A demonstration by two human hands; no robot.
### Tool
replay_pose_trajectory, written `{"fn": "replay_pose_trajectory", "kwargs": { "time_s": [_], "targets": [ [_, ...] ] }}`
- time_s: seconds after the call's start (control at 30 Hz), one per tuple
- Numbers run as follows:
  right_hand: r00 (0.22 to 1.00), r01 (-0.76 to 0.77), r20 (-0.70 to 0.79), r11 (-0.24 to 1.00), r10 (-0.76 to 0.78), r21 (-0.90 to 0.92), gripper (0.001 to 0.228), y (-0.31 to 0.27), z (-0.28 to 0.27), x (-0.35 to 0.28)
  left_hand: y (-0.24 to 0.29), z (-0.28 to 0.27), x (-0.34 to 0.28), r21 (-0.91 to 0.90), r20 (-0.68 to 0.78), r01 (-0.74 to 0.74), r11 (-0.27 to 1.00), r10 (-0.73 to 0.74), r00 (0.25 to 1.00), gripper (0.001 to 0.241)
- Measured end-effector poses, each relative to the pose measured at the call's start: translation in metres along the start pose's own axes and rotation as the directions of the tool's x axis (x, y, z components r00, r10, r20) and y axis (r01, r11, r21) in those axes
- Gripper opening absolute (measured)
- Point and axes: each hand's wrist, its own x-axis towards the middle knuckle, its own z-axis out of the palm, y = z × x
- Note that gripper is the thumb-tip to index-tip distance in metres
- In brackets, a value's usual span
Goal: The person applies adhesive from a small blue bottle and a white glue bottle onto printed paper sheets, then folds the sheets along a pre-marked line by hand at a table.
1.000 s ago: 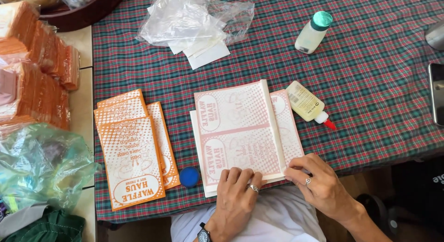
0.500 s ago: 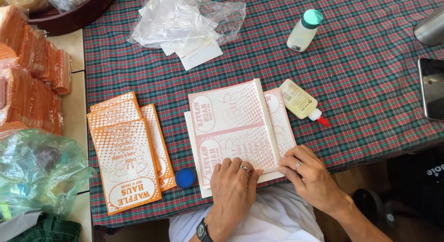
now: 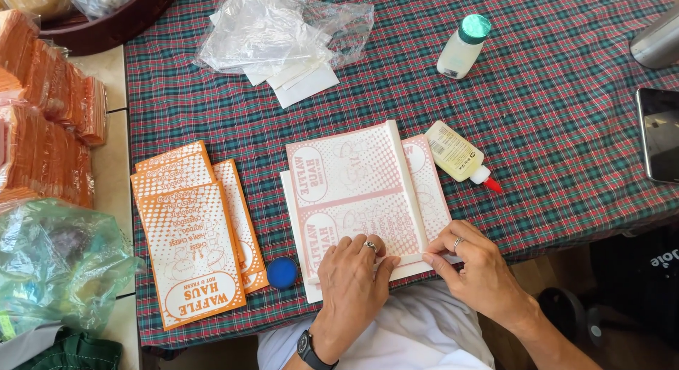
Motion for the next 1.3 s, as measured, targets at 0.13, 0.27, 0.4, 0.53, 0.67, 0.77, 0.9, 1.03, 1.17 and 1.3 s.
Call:
{"fn": "replay_pose_trajectory", "kwargs": {
  "time_s": [0.13, 0.27, 0.4, 0.53, 0.67, 0.77, 0.9, 1.03, 1.17, 1.3],
  "targets": [
    [0.999, -0.015, -0.031, 1.0, 0.014, -0.026, 0.006, -0.002, 0.003, -0.002, -0.002, 0.003, -0.001, -0.002, -0.002, 0.018, 1.0, -0.018, 1.0, 0.023],
    [0.998, 0.008, -0.057, 0.998, -0.012, -0.068, 0.005, -0.004, 0.004, -0.003, -0.003, 0.002, 0.0, -0.021, 0.007, 0.025, 0.999, -0.025, 1.0, 0.023],
    [0.999, 0.009, -0.035, 0.999, -0.01, -0.049, 0.007, -0.002, 0.001, -0.004, -0.004, 0.003, 0.0, -0.048, -0.004, 0.019, 0.999, -0.019, 1.0, 0.024],
    [0.998, -0.059, -0.005, 0.998, 0.059, 0.006, 0.012, 0.006, 0.001, -0.006, -0.004, 0.003, 0.001, -0.033, 0.018, 0.044, 0.998, -0.043, 0.999, 0.023],
    [1.0, -0.002, -0.008, 1.0, 0.002, 0.014, 0.011, 0.003, 0.0, -0.002, -0.005, 0.004, 0.0, -0.034, -0.002, 0.026, 0.999, -0.026, 1.0, 0.024],
    [1.0, -0.018, 0.008, 1.0, 0.018, 0.016, 0.013, 0.004, 0.001, -0.002, -0.005, 0.004, 0.0, -0.029, 0.025, 0.05, 0.998, -0.049, 0.998, 0.025],
    [1.0, -0.002, 0.024, 1.0, 0.002, -0.009, 0.012, 0.006, 0.0, -0.002, -0.007, 0.005, 0.003, -0.041, 0.058, 0.078, 0.996, -0.075, 0.995, 0.027],
    [0.999, -0.017, 0.031, 1.0, 0.017, 0.009, 0.01, 0.006, 0.0, -0.003, -0.009, 0.006, 0.004, -0.032, 0.05, 0.064, 0.997, -0.063, 0.997, 0.029],
    [0.999, -0.027, 0.022, 1.0, 0.027, 0.002, 0.011, 0.006, 0.001, -0.003, -0.009, 0.007, 0.006, -0.012, 0.095, 0.086, 0.996, -0.084, 0.992, 0.03],
    [0.998, -0.061, 0.003, 0.998, 0.061, 0.0, 0.016, 0.004, 0.005, -0.003, -0.007, 0.005, 0.007, 0.009, 0.129, 0.097, 0.995, -0.098, 0.987, 0.028]
  ]
}}
